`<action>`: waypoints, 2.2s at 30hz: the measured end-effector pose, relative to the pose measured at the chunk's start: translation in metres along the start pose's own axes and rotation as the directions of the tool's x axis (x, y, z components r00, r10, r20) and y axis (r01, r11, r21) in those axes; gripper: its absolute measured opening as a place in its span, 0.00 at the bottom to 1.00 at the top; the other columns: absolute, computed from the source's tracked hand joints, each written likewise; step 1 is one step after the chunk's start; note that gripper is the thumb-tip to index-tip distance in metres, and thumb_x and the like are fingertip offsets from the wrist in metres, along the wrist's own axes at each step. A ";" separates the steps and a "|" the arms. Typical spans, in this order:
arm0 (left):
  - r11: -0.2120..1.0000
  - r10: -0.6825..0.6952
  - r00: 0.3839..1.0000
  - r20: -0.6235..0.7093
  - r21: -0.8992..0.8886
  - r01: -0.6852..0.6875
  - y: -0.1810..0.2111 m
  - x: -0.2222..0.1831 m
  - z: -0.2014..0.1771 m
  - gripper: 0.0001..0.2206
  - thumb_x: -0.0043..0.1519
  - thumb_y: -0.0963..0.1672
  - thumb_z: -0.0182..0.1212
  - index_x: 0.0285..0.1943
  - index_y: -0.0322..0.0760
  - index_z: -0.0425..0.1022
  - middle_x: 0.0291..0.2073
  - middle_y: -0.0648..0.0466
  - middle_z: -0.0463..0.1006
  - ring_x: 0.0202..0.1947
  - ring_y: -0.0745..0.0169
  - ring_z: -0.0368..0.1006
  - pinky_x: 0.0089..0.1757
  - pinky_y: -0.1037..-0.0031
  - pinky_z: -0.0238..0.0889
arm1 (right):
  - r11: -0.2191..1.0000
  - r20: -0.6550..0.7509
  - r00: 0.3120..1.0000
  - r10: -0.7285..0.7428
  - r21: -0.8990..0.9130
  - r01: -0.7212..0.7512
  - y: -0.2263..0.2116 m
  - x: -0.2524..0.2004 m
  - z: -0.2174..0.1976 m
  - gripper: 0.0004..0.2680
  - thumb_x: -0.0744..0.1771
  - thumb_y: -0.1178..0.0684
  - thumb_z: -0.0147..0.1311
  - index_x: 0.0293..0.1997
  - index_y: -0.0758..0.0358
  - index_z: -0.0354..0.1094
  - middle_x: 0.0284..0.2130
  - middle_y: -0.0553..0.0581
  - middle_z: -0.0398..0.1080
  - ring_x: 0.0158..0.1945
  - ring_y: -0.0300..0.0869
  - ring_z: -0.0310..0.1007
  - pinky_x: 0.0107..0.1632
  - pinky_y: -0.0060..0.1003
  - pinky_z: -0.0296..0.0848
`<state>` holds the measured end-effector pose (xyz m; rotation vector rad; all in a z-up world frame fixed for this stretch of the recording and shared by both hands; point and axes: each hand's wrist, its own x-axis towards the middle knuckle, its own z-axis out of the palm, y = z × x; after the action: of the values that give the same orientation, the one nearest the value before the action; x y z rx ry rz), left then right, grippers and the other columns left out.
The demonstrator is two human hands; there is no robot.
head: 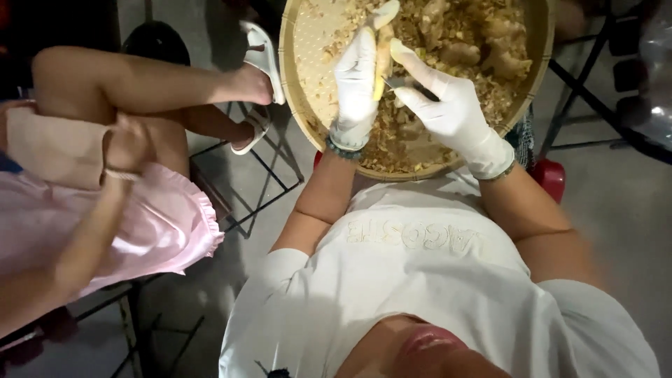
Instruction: A person wearing gloves is peeling ginger roots by hand over a large tray, removing skin and small nodules.
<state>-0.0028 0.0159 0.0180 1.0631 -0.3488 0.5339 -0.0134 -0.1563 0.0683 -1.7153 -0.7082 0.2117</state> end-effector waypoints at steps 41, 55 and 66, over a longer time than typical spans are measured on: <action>0.748 -0.597 0.594 -0.540 -0.108 0.654 -0.006 0.005 -0.003 0.33 0.59 0.60 0.56 0.68 0.42 0.72 0.62 0.42 0.77 0.19 0.76 0.59 0.24 0.80 0.46 | 0.940 -0.169 0.965 -0.202 -0.311 0.142 0.054 0.000 0.003 0.16 0.77 0.53 0.52 0.77 0.50 0.58 0.36 0.50 0.63 0.36 0.40 0.55 0.44 0.35 0.64; 0.804 -0.556 0.781 -0.285 0.055 0.592 -0.013 -0.005 -0.019 0.24 0.66 0.55 0.57 0.60 0.35 0.79 0.59 0.44 0.81 0.22 0.73 0.66 0.29 0.83 0.63 | 0.876 -0.002 0.955 -0.296 -0.399 0.271 0.073 -0.001 0.009 0.19 0.75 0.49 0.55 0.78 0.50 0.55 0.39 0.53 0.66 0.35 0.37 0.59 0.43 0.32 0.64; 0.666 -0.650 0.662 -0.373 0.140 0.732 -0.004 -0.006 0.000 0.27 0.63 0.57 0.54 0.59 0.36 0.81 0.07 0.60 0.57 0.16 0.72 0.58 0.30 0.78 0.56 | 0.270 -0.056 0.792 -0.608 -0.953 0.140 0.104 0.003 0.018 0.23 0.72 0.57 0.63 0.71 0.23 0.62 0.32 0.47 0.59 0.26 0.38 0.53 0.23 0.30 0.56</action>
<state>-0.0056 0.0129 0.0117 1.2711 0.4295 0.0206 0.0152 -0.1511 -0.0327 -2.4369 -0.9808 -1.1574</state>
